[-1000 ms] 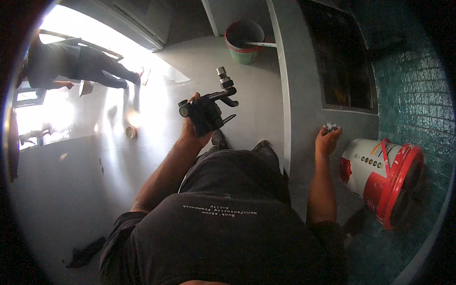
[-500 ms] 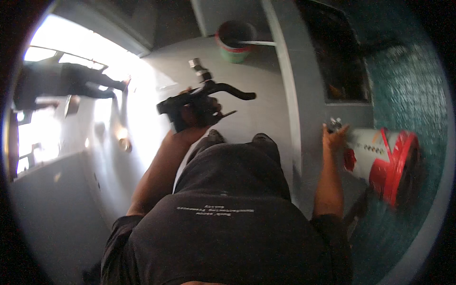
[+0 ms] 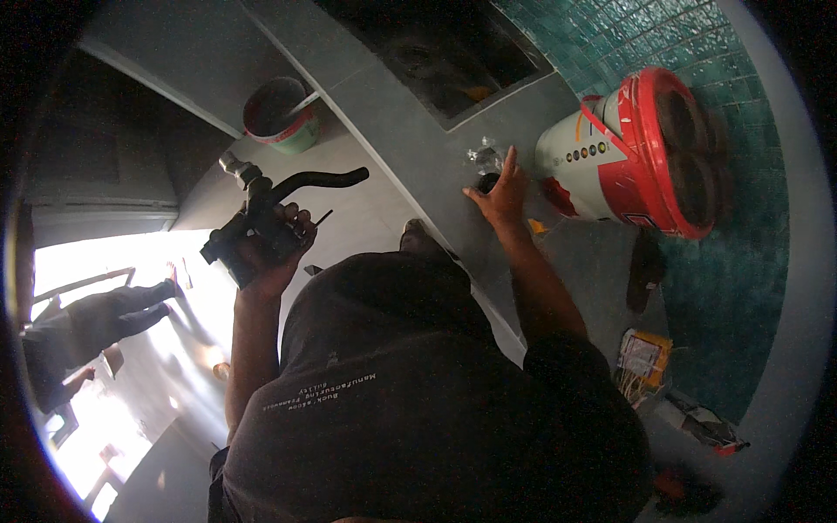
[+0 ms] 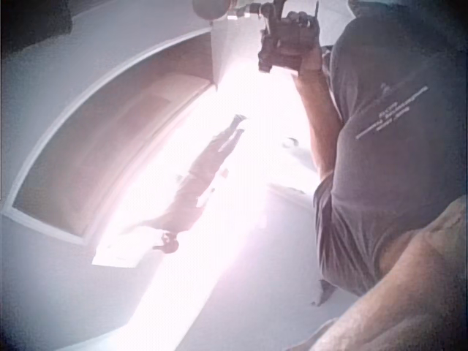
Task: The person assembles a plumbing fixture by hand, attaching small metal fittings to a black manifold. They repeatedly pick up fittings, align them with ports, and screw them on, occasionally adjusting the assembly. The task involves precise hand coordination to connect the components.
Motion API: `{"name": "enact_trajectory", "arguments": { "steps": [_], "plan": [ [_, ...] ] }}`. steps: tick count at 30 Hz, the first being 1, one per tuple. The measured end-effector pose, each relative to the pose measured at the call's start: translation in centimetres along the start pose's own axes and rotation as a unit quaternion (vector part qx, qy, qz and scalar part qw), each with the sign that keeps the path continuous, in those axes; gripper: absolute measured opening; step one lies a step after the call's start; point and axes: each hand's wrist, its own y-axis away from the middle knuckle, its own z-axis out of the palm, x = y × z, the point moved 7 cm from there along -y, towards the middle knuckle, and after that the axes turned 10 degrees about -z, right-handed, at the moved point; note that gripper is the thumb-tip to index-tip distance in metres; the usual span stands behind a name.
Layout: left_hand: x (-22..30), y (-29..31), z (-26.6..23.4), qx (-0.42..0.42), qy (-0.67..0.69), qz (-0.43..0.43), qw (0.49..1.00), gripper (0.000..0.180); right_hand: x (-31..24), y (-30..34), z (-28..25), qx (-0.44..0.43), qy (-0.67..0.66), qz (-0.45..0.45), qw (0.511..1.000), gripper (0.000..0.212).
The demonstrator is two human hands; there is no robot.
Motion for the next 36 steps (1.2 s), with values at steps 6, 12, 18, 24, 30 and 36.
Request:
{"name": "enact_trajectory", "arguments": {
  "steps": [6, 12, 18, 24, 30, 36],
  "plan": [
    [-2.6, -4.5, 2.0, -0.002, -0.029, -0.053, 0.998, 0.059, -0.1, 1.3, -0.6, 0.029, -0.043, -0.029, 0.998, 0.111],
    [-4.1, -6.2, 3.0, 0.022, -0.046, -0.066, 0.996, 0.06, 0.0, 2.4, -1.1, 0.042, -0.05, 0.02, 0.998, 0.098],
    [-3.7, -5.9, 2.6, 0.027, -0.066, -0.08, 0.994, 0.061, 0.8, 4.0, -1.2, 0.04, -0.001, 0.0, 0.999, 0.079],
    [-3.0, -5.2, 1.0, 0.025, -0.034, -0.075, 0.996, 0.061, 0.5, 3.5, -2.0, 0.056, 0.067, -0.011, 0.996, 0.072],
    [-3.3, -5.1, 0.7, 0.028, -0.033, -0.084, 0.996, 0.059, 1.8, -1.6, -1.7, 0.04, 0.063, 0.007, 0.997, 0.061],
    [-3.6, -4.7, 1.1, 0.044, -0.045, -0.081, 0.995, 0.059, 4.6, -3.6, -1.2, -0.008, -0.012, 0.028, 1.0, 0.037]
  ]
}}
